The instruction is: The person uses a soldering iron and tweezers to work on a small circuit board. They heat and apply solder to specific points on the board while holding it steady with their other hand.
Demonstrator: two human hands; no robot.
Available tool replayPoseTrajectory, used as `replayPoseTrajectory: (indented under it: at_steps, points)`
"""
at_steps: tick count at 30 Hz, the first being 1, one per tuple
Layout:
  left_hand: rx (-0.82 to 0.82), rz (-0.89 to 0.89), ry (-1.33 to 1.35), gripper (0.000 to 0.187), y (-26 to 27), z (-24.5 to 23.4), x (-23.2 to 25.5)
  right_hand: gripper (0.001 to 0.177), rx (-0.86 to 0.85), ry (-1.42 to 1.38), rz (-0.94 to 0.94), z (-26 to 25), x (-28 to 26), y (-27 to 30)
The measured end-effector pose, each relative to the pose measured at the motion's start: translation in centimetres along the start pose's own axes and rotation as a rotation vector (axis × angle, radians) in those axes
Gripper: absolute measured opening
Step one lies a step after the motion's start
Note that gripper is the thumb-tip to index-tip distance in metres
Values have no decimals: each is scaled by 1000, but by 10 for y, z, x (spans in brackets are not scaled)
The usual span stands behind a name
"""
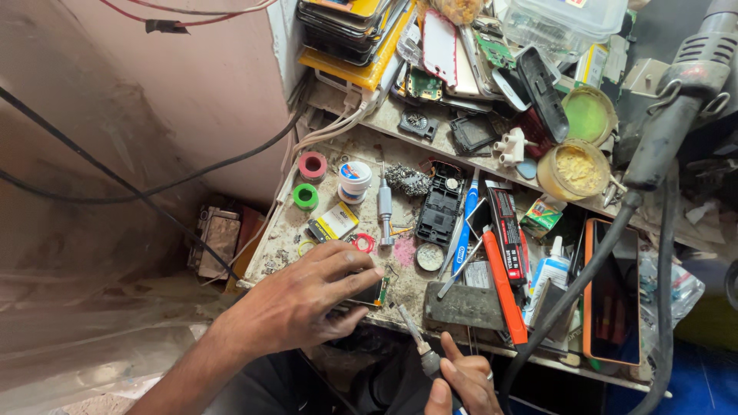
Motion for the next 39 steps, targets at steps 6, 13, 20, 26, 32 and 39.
replayPoseTrajectory:
  at_steps: [6, 13, 20, 26, 32, 39]
  points:
    - [148, 37, -80, 36, -11, 4, 12, 17, 160, 76, -92, -23, 25, 14]
    - [44, 39, -103, 16, -81, 54, 38, 23, 354, 291, -40, -72, 18, -2]
    - [67, -247, -232, 5, -96, 34, 30, 31, 297, 470, 67, -94, -23, -12]
    - [-165, -406, -198, 21, -92, 37, 27, 39, 197, 569, 26, -51, -48, -23]
    - [-218, -395, -252, 31, -99, 55, 38, 47, 283, 673, -96, -9, -46, -29]
    - [-323, -420, -338, 14, -117, 63, 36, 44, 325, 674, -24, -6, -41, -23]
Point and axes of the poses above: each hand's wrist, its own y-axis away from the middle knuckle, its own z-axis out of the palm, x = y × z, the point moved 1 cm from there along -y, towards the middle knuckle, and after that the axes turned 2 degrees about -x, right-handed, at the moved point
